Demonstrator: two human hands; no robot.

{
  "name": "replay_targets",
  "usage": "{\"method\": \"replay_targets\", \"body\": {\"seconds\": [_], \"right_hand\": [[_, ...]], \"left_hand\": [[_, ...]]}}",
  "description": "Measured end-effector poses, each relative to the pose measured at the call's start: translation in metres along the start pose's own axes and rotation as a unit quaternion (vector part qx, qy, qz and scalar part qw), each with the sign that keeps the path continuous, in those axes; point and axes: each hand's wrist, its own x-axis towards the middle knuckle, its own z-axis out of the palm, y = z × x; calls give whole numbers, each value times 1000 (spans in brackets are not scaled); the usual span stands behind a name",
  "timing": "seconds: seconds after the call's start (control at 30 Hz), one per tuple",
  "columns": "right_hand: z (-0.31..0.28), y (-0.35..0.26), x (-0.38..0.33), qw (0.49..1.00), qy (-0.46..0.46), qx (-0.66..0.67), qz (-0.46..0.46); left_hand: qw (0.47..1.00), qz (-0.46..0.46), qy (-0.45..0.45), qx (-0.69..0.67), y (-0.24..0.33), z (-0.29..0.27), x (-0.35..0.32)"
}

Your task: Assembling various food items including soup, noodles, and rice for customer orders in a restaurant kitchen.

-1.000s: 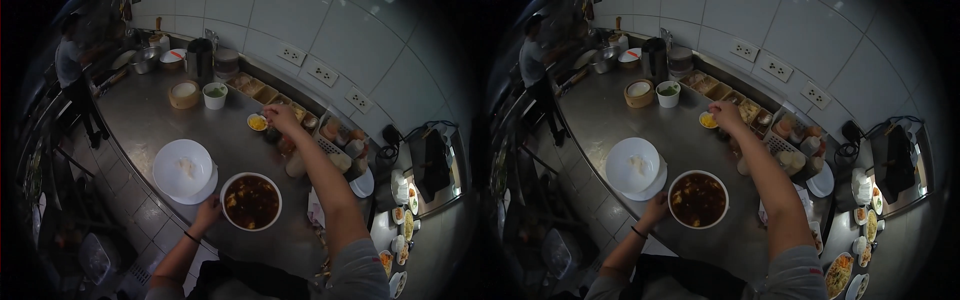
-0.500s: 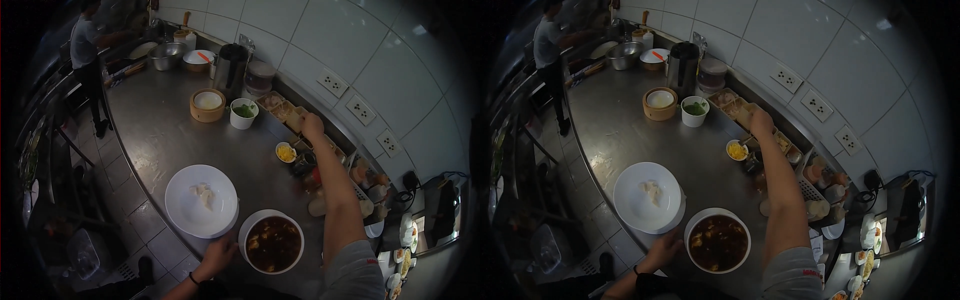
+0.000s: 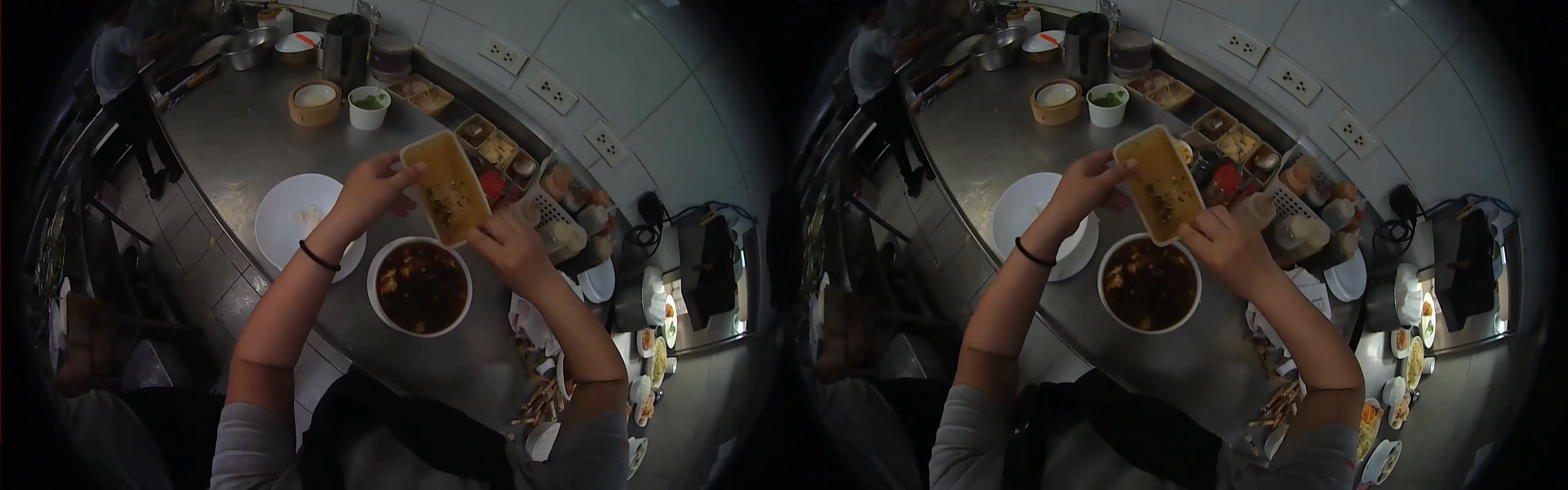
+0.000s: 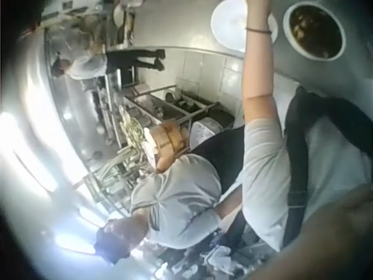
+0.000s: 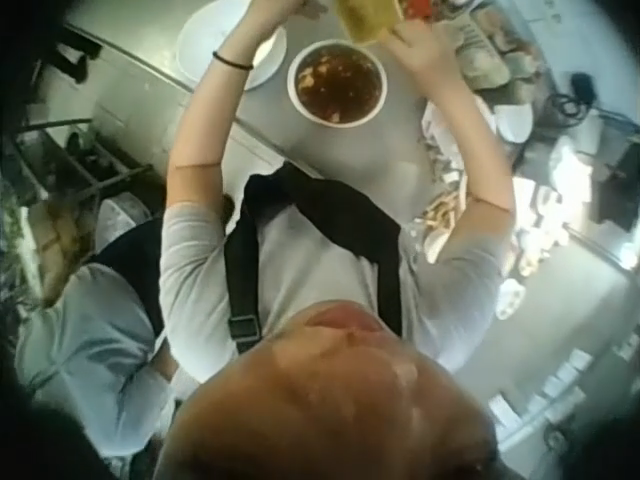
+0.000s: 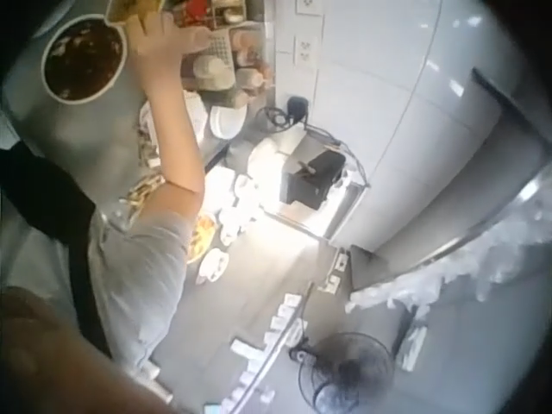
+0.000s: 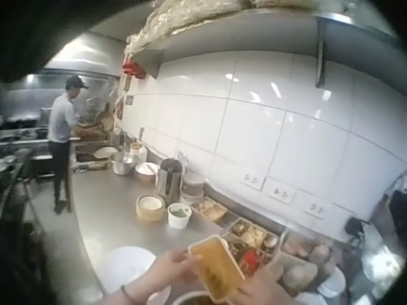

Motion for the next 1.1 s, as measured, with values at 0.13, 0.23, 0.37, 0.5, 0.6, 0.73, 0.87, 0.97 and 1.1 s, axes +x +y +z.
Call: {"method": "replay_targets", "body": {"seconds": [0.13, 0.23, 0.37, 0.5, 0.6, 0.73, 0.87, 0.97, 1.1], "right_hand": [[20, -11, -34, 998, 38, -26, -50], [26, -22, -52, 998, 63, 12, -19], [30, -32, -66, 975, 195, 86, 60], [39, -24, -52, 850, 103, 413, 311], [43, -12, -40, 722, 8, 571, 389], [54, -12, -34, 665, 16, 628, 404], [48, -31, -26, 619, 59, 665, 415], [53, -40, -22, 668, 67, 632, 388], [46, -73, -5, 645, 115, 643, 398]], "left_hand": [[998, 42, -14, 43, -43, 19, 1], [994, 103, 47, -5, -66, 32, -15], [980, 153, 123, 14, -75, 46, -33], [985, 127, 112, 18, -71, 52, -42], [989, 103, 94, 55, -62, 54, -45], [965, 121, 155, 176, -52, 60, -54], [739, 398, 289, 461, -40, 64, -76], [701, 399, 224, 547, -38, 68, -88], [655, 354, 265, 613, -53, 70, -97]]}}
